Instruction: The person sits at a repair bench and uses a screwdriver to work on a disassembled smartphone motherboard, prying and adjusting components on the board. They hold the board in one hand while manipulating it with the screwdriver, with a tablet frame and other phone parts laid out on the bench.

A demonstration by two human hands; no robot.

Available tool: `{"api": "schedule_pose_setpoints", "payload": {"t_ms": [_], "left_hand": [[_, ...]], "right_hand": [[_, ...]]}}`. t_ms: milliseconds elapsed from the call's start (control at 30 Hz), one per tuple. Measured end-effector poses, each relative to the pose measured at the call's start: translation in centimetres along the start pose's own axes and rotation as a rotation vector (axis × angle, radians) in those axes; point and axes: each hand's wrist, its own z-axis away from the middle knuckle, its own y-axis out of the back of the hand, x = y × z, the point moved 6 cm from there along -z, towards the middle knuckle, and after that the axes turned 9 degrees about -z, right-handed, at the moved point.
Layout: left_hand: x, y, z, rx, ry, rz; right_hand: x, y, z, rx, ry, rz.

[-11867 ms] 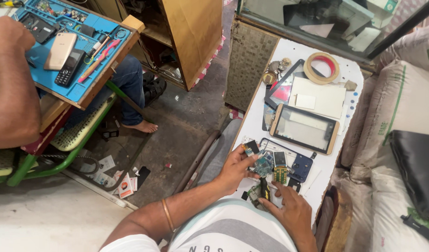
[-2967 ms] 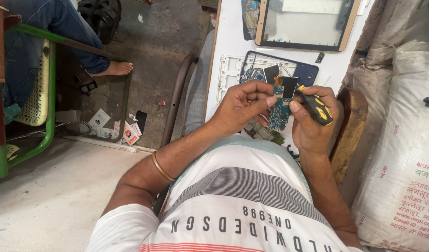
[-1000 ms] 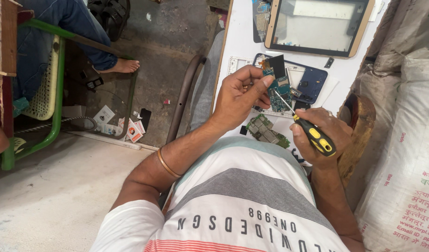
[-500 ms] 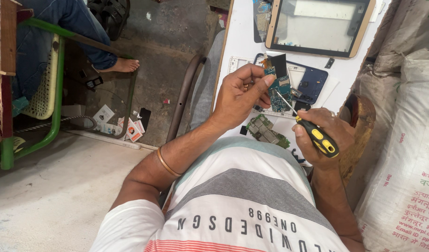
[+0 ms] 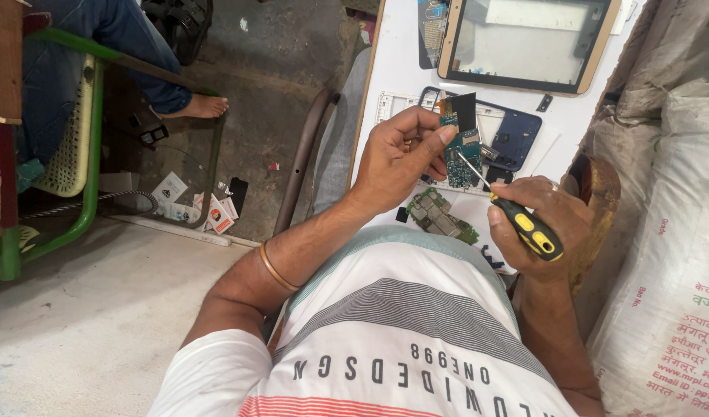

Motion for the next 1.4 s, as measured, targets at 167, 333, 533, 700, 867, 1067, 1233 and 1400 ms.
{"api": "schedule_pose_setpoints", "payload": {"t_ms": [167,333,533,700,867,1067,1233,1400], "left_hand": [[0.5,0.9,-0.2,0.051,-0.022,0.029],[0.9,0.9,-0.4,0.046,-0.002,-0.006],[0.9,0.6,-0.2,0.050,0.008,0.033],[0.9,1.4,-0.5,0.075,-0.006,0.108],[0.5,1.8,-0.7,0.087,0.065,0.211],[0.1,1.4,-0.1,0.095,0.081,0.288],[-0.3,0.2,0.3,0.068,0.102,0.305],[-0.6,-0.2,0.5,0.052,0.113,0.304]], "right_hand": [[-0.1,0.0,0.4,-0.013,-0.003,-0.043],[0.2,-0.2,0.5,0.013,-0.011,-0.108],[0.0,-0.7,0.1,-0.038,0.037,-0.032],[0.4,-0.2,0.7,-0.021,0.009,-0.086],[1.9,0.5,2.2,0.129,-0.089,-0.287],[4.3,0.0,2.3,0.270,-0.129,-0.318],[4.8,-1.3,2.1,0.233,-0.205,-0.359],[4.4,-1.3,1.9,0.226,-0.180,-0.287]]}}
